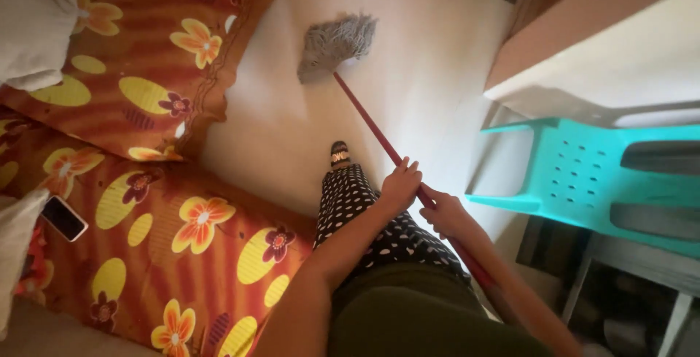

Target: Mopping a tiled floor in a room using a string mop, navigating around a bed and a chair.

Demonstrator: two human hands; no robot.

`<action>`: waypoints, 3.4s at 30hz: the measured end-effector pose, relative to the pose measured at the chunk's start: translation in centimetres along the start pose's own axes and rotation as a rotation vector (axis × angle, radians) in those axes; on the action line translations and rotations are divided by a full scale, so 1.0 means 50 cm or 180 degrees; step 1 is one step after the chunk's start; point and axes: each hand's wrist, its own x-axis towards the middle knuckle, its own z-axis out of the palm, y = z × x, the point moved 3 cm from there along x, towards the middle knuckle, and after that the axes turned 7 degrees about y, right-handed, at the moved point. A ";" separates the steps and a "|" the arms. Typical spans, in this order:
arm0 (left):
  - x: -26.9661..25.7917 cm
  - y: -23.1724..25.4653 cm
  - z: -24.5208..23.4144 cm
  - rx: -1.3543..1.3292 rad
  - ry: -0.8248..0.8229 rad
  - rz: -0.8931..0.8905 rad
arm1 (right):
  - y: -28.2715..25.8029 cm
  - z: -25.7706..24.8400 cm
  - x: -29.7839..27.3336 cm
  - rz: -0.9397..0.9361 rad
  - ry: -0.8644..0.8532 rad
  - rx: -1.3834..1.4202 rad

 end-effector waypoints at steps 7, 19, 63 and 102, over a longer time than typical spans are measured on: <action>-0.019 0.022 -0.036 0.0073 0.0108 0.0091 | 0.001 -0.008 -0.023 -0.0164 0.0021 0.0086; 0.038 -0.093 -0.077 -0.0256 -0.0676 -0.0322 | -0.038 0.056 0.095 0.1038 -0.0871 0.3178; 0.351 -0.500 -0.127 -0.0329 -0.0751 0.0678 | -0.408 0.043 0.365 0.0962 -0.0239 0.3755; 0.926 -0.678 -0.248 -0.0429 -0.0987 -0.0014 | -0.628 -0.306 0.861 0.0794 -0.0619 0.3062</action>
